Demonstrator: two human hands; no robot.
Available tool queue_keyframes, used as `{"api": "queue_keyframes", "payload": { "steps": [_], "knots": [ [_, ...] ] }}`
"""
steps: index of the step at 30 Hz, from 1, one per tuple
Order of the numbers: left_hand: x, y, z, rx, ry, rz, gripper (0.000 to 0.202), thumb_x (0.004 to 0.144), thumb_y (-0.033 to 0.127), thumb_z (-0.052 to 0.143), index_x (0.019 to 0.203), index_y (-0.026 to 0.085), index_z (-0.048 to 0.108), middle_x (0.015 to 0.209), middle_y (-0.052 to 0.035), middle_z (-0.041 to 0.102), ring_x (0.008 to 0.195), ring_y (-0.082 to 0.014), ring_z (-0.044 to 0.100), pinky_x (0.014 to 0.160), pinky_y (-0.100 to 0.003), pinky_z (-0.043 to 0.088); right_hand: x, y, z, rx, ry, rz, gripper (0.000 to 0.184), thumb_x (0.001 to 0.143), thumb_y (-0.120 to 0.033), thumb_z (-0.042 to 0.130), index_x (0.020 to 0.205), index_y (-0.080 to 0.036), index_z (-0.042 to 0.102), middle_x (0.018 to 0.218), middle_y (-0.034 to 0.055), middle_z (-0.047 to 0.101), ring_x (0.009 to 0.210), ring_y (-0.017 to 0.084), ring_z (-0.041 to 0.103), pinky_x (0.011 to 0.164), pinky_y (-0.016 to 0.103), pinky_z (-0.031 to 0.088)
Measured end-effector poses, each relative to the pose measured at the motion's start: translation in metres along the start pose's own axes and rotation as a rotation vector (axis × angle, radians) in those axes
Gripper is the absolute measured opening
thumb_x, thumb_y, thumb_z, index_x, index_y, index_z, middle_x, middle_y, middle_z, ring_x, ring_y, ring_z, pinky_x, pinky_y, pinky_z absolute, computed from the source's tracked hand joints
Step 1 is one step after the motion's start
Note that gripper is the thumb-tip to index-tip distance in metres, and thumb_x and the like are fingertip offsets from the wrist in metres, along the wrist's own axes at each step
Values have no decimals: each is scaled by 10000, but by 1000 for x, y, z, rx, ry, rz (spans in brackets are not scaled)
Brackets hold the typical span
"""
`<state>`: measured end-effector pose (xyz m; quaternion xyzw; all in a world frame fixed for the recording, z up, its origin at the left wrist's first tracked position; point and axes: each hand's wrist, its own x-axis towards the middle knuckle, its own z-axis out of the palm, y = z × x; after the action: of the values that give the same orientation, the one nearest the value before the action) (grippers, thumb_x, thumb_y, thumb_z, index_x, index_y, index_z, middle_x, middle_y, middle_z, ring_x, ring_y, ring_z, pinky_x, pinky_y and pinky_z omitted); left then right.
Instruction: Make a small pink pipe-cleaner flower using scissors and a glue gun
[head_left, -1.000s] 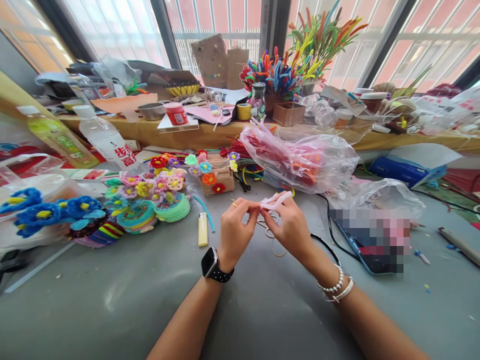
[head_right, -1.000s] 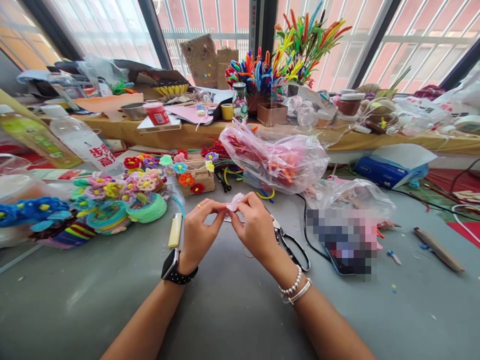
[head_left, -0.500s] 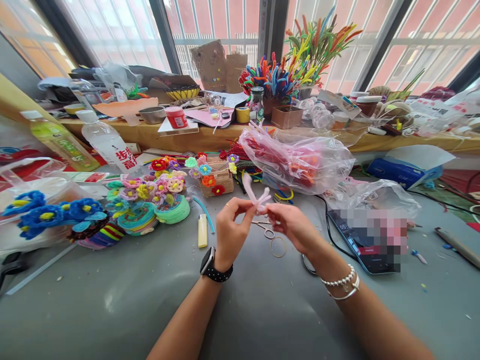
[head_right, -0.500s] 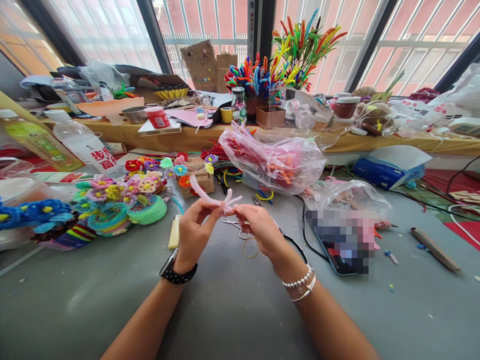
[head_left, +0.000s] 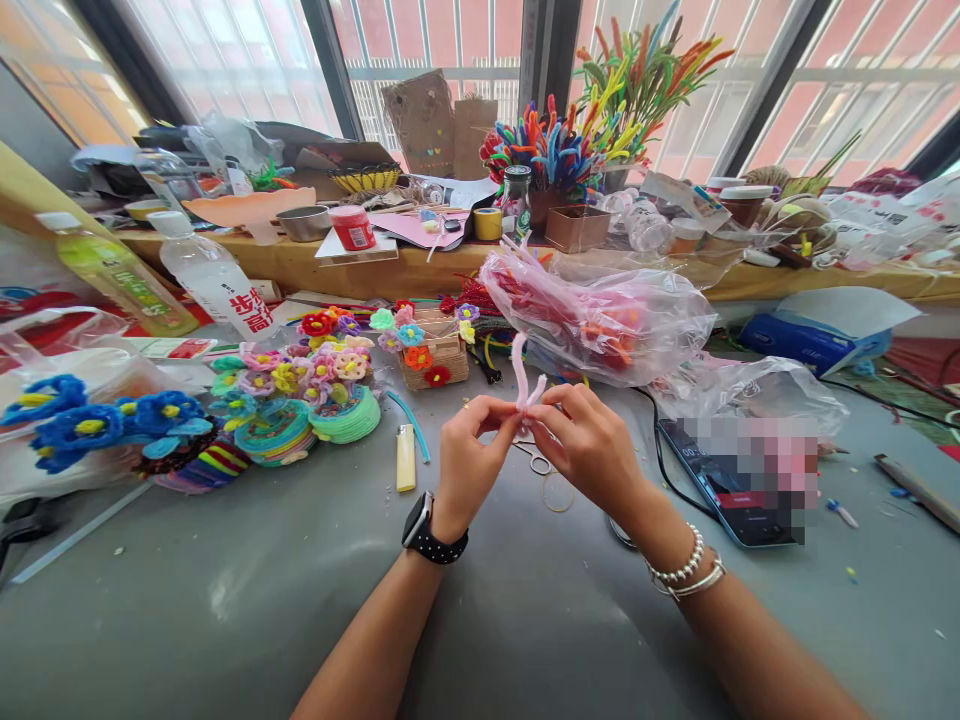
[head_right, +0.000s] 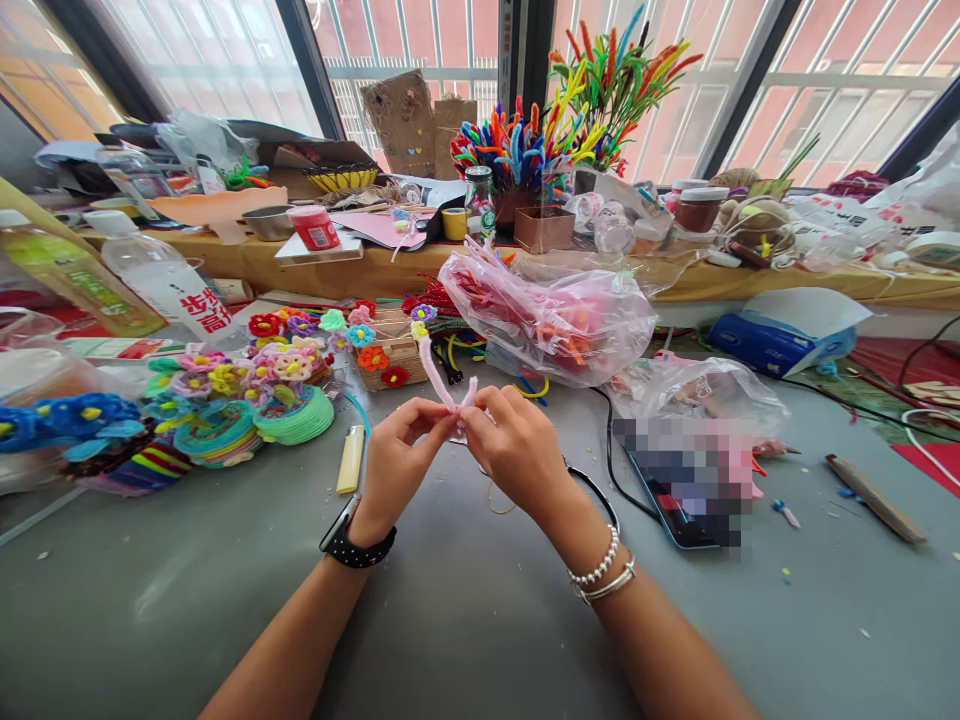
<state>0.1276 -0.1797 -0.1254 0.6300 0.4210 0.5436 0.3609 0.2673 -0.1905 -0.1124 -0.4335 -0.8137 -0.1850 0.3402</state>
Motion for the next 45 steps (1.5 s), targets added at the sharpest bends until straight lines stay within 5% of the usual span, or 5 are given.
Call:
{"api": "queue_keyframes", "payload": {
  "steps": [11,19,30,40,45],
  "knots": [
    [1,-1,-2,74,-18,18,90,717,251,567,733,166,592,708,-17,622,645,-128,597,635,-250,501,2,-3,-1,-52,-14,-62,178,833,-174,419,784,-153,589,706,61,586,655,161,503,583,278,425],
    [1,-1,-1,131,22,34,100,723,242,563,780,172,605,728,-21,637,646,-127,609,642,-243,499,-2,-10,11,-60,-34,122,194,850,-219,408,799,-134,575,714,77,557,692,170,518,585,265,424],
    [1,-4,-1,69,12,8,133,720,259,568,791,149,595,718,-32,637,630,-134,615,626,-253,508,-4,-5,11,-109,23,0,160,835,-172,417,782,-147,567,716,60,562,672,162,488,605,264,402],
    [-2,3,-1,359,36,392,116,756,149,518,761,182,630,757,-29,653,726,-124,584,706,-241,454,-4,3,13,985,-290,739,176,771,-311,508,723,-158,578,684,11,512,569,97,424,508,225,329],
    [-1,3,-1,36,-39,78,73,710,211,584,748,172,632,733,-19,653,655,-122,601,640,-228,482,-8,21,12,1638,-597,954,210,683,-350,620,660,-144,589,556,-59,338,447,32,216,403,185,144]
  ]
}}
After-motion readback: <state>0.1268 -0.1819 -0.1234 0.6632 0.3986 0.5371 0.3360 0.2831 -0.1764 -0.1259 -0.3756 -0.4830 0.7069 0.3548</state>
